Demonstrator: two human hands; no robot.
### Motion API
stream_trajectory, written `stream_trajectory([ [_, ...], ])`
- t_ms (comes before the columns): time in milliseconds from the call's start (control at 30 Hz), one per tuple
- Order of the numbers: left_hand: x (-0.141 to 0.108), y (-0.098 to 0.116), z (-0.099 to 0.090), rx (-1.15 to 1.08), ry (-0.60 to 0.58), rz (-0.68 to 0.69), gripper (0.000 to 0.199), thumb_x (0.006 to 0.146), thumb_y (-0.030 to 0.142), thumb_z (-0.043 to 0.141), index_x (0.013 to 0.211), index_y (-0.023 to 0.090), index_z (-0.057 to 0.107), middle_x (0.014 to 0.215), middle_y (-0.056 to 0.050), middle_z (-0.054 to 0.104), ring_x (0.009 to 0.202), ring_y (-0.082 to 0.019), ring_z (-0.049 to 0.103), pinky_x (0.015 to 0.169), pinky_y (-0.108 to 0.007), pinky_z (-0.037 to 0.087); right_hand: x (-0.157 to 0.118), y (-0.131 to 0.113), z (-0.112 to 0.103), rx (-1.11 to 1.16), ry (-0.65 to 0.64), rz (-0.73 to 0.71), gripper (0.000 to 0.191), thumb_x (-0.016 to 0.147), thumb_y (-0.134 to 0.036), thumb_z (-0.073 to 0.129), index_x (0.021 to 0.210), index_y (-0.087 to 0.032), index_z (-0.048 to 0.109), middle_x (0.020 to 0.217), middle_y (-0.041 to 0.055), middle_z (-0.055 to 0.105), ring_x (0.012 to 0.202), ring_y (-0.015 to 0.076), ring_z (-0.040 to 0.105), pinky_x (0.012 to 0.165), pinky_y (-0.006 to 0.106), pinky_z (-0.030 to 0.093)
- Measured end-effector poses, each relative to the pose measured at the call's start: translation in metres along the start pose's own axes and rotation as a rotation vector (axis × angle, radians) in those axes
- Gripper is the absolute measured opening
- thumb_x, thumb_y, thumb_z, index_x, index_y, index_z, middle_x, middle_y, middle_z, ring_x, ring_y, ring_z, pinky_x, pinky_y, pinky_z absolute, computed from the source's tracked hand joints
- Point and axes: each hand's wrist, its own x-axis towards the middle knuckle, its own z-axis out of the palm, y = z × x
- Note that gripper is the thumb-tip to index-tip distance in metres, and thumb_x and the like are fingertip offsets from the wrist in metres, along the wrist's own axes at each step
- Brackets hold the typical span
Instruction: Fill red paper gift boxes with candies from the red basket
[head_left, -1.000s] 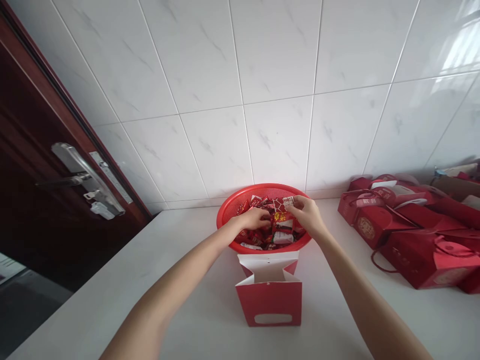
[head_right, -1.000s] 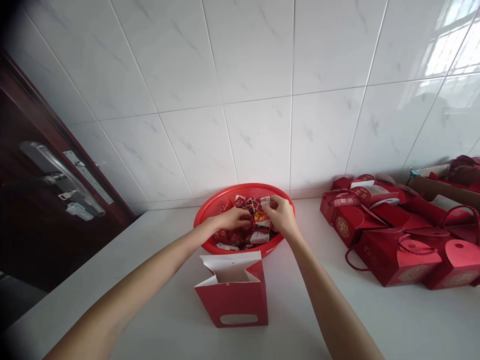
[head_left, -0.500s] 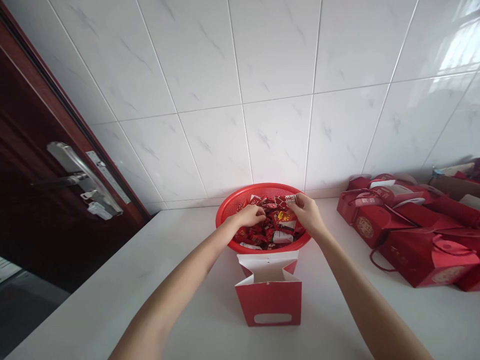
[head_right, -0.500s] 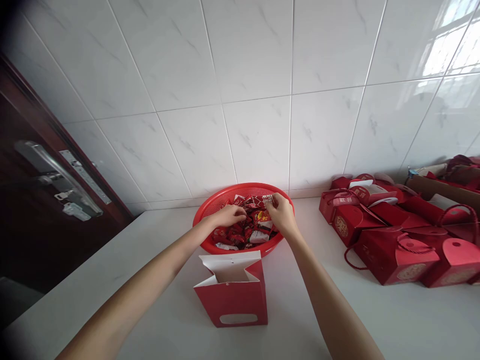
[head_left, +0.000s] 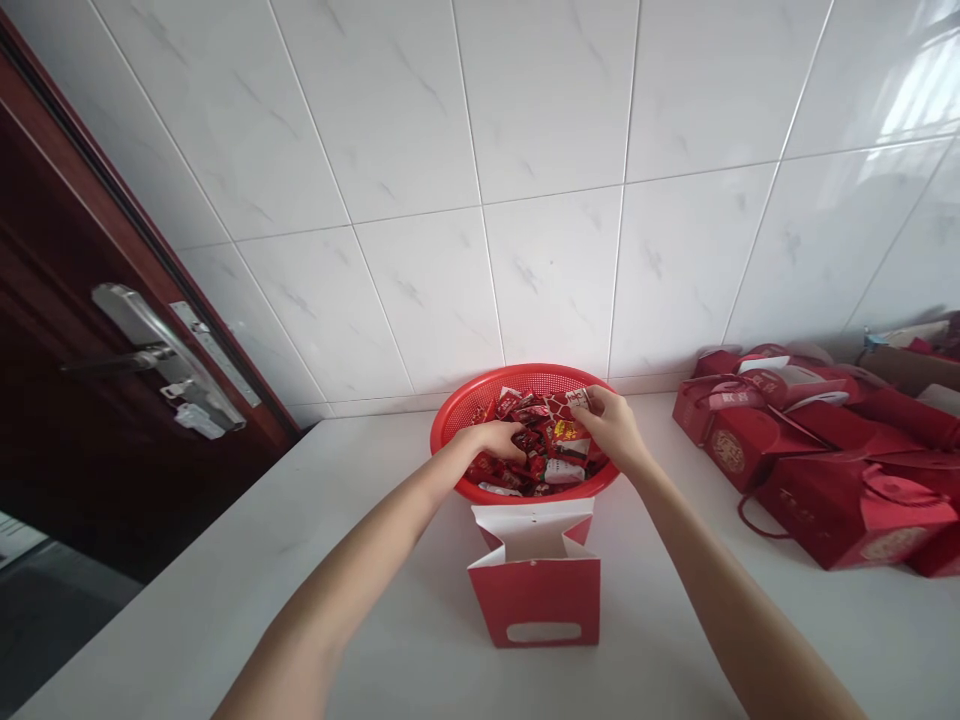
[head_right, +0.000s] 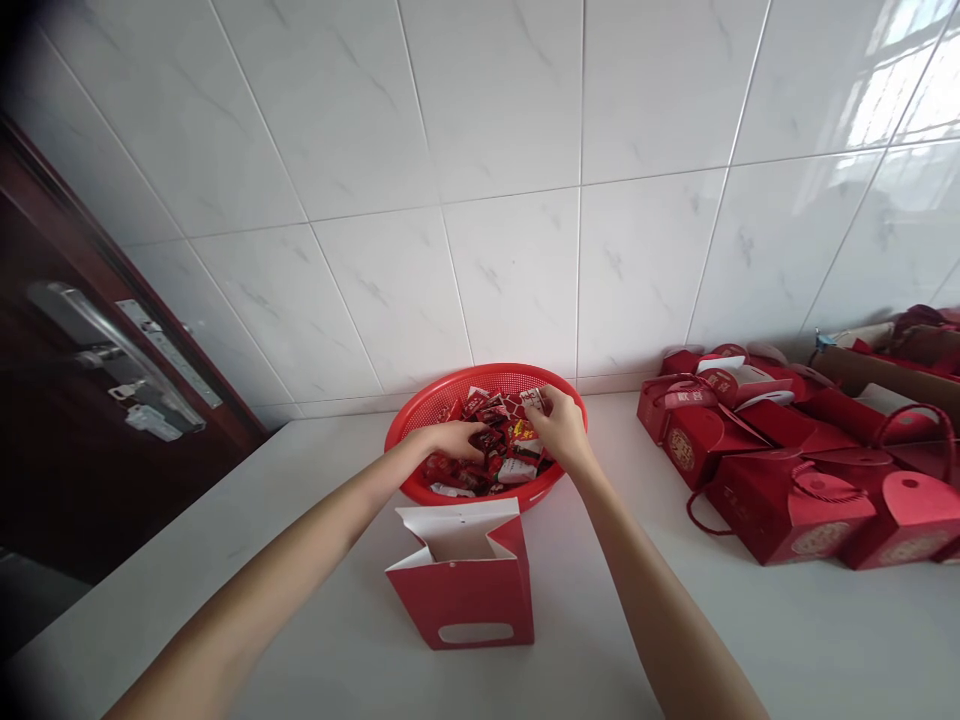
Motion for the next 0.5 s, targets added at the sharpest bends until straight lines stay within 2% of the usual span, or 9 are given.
stream_trajectory([
  [100,-0.0022,0.0038,-0.0017,0.035,-0.01,-0.065,0.06,0.069,0.039,0.072,0.125,0.022,0.064,0.133,-0.01,0.067,0.115,-0.033,0.065,0.084,-0.03,0.052,-0.0004,-0.0015,-0.0007,-0.01,0.01,0.001,0.02,0.071,-0.037,0.056,0.064,-0.024,0.042,0.059,-0.003,0.052,0.056,0.0151,0.046,0.053,0.028,0.034],
  [233,-0.0035,0.0064,-0.0025,0.043,-0.026,-0.11,0.046,0.068,0.043,0.073,0.108,0.021,0.07,0.116,-0.008,0.073,0.101,-0.03,0.069,0.076,-0.028,0.052,-0.0009,-0.003,-0.0014,-0.012,0.02,0.005,0.023,0.068,-0.038,0.059,0.063,-0.024,0.041,0.057,-0.0046,0.048,0.055,0.0142,0.042,0.053,0.028,0.033],
  [367,-0.0017,0.0029,-0.0018,0.033,-0.058,-0.165,0.047,0.068,0.054,0.071,0.097,0.017,0.072,0.109,-0.012,0.075,0.093,-0.03,0.07,0.071,-0.03,0.052,-0.0013,-0.0037,-0.0011,-0.004,0.008,0.003,0.023,0.067,-0.04,0.059,0.064,-0.025,0.041,0.058,-0.0049,0.048,0.055,0.0141,0.042,0.052,0.028,0.032],
  [500,-0.003,-0.0001,-0.0039,-0.03,-0.117,-0.161,0.047,0.072,0.057,0.067,0.096,0.017,0.074,0.11,-0.012,0.075,0.098,-0.03,0.069,0.073,-0.029,0.052,-0.0011,-0.0041,-0.0009,-0.001,0.011,-0.001,0.024,0.066,-0.041,0.059,0.064,-0.025,0.041,0.057,-0.0046,0.048,0.055,0.0143,0.042,0.053,0.028,0.032],
])
